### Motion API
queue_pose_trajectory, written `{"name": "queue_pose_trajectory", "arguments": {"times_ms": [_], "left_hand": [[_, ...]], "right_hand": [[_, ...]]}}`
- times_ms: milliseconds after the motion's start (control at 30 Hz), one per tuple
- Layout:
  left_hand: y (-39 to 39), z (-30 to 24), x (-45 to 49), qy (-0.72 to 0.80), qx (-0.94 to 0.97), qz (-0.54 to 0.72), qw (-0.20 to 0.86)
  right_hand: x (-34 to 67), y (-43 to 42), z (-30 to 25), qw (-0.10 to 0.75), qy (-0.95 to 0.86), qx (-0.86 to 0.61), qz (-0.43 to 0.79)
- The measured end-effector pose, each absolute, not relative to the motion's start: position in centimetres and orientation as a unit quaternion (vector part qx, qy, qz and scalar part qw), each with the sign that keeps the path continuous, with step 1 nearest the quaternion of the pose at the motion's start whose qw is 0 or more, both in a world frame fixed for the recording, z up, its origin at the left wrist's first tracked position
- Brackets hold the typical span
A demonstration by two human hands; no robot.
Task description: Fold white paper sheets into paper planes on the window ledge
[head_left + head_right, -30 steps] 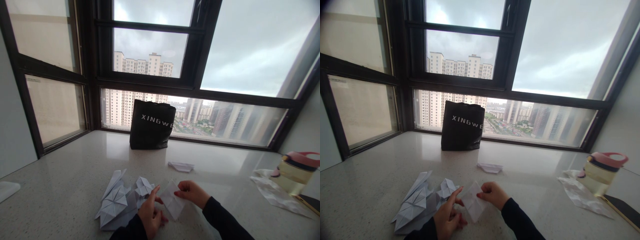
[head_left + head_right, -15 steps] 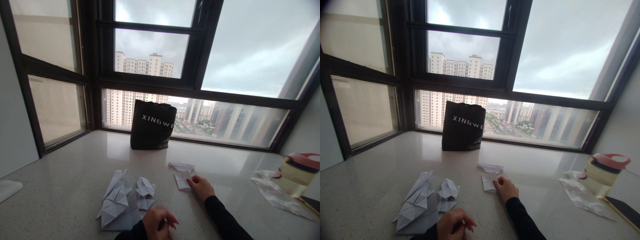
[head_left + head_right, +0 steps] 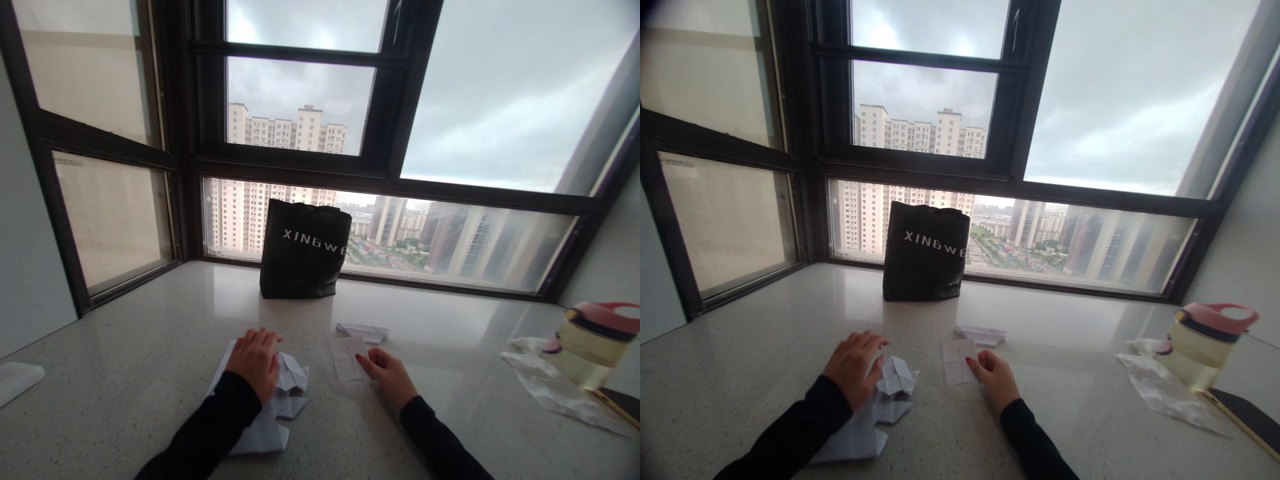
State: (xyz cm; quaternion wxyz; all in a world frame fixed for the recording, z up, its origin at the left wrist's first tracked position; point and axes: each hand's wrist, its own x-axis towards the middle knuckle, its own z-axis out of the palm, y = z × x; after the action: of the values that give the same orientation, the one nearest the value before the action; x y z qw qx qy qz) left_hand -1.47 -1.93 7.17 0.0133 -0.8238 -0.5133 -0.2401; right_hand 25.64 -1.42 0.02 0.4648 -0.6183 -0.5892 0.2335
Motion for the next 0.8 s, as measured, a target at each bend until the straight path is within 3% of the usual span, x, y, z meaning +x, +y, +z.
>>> {"name": "queue_pose_trajectory", "arguments": {"times_ms": [133,367,667,800], "left_hand": [[-0.1,7.5,-4.2,-0.634,-0.744,-0.195,0.082],[1.9,5.8,-5.9,-0.653,-0.749,-0.107,0.047],[2.4,6.2,-6.1,-0.637,-0.741,-0.180,0.110],[2.1,4.7,-5.0,-0.524,-0.818,-0.233,0.033]], "right_hand": [[25.1,-1.4,-0.5,0.471,-0.593,-0.596,0.267],[25.2,-1.4,-0.7,0.477,-0.584,-0.586,0.297],[25.2,-1.3,-0.9,0.481,-0.580,-0.581,0.308],[25.2,-1.3,-0.9,0.480,-0.580,-0.584,0.303]]}}
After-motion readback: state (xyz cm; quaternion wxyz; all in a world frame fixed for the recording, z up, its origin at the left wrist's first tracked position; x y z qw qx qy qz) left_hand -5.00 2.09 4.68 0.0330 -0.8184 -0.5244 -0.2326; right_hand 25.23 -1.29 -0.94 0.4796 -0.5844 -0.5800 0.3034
